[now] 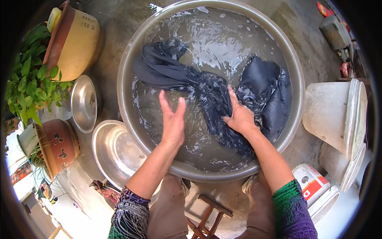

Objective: The person hangs a yellow cloth and a patterned cloth on a clothesline using hangers. Then the person sits on a small stool and washes a dark garment by hand in a large metal basin filled with water, repeatedly submerging and wringing the fabric.

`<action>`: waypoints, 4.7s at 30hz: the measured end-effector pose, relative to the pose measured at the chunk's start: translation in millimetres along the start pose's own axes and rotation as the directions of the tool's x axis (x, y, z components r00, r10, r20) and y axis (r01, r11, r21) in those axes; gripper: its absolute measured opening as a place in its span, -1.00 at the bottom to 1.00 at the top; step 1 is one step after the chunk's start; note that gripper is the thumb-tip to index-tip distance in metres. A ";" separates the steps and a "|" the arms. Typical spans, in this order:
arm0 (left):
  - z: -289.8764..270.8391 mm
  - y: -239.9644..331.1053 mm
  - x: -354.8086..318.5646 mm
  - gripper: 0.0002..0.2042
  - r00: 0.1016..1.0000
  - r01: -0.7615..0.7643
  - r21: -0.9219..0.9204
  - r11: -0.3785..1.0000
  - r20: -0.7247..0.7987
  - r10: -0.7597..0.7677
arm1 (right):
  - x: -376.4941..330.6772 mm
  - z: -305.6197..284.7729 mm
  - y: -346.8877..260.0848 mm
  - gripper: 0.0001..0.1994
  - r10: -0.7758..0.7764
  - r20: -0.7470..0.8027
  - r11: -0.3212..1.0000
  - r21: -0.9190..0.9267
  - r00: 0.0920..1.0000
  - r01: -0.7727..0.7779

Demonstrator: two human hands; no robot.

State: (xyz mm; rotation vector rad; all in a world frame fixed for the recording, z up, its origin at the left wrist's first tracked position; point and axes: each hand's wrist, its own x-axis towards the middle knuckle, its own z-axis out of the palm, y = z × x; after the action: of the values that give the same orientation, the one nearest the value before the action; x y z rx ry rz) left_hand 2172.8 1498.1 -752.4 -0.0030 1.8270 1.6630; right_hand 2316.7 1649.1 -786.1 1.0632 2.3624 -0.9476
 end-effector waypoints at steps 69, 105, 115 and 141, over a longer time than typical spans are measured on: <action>45.9 -52.6 -0.3 -0.80 0.829 0.557 -0.639 0.531 0.386 -0.405 | -42.6 15.1 -86.0 -0.78 -0.246 -0.613 0.950 0.000 0.751 0.311; 29.3 -51.3 -14.8 -0.71 0.784 0.620 -0.714 0.326 0.579 -0.222 | -63.8 11.3 -85.3 -0.73 -0.473 -0.515 0.849 -0.050 0.715 0.525; 1.3 38.5 20.1 -0.63 0.940 -0.246 -0.364 0.898 0.136 0.313 | -30.1 -33.8 -82.4 -0.71 -0.348 -0.593 0.882 0.057 0.726 0.469; -5.4 -25.3 18.3 -0.69 0.595 0.790 -0.480 0.381 0.750 -0.289 | -83.0 19.3 -115.9 -0.76 -0.563 -0.388 0.817 -0.127 0.730 0.562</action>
State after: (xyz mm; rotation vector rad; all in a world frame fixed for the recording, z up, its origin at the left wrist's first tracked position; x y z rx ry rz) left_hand 2166.6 1496.0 -783.4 -0.4560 0.3877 1.5420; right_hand 2282.5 1536.9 -702.9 0.5647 3.1455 -0.9805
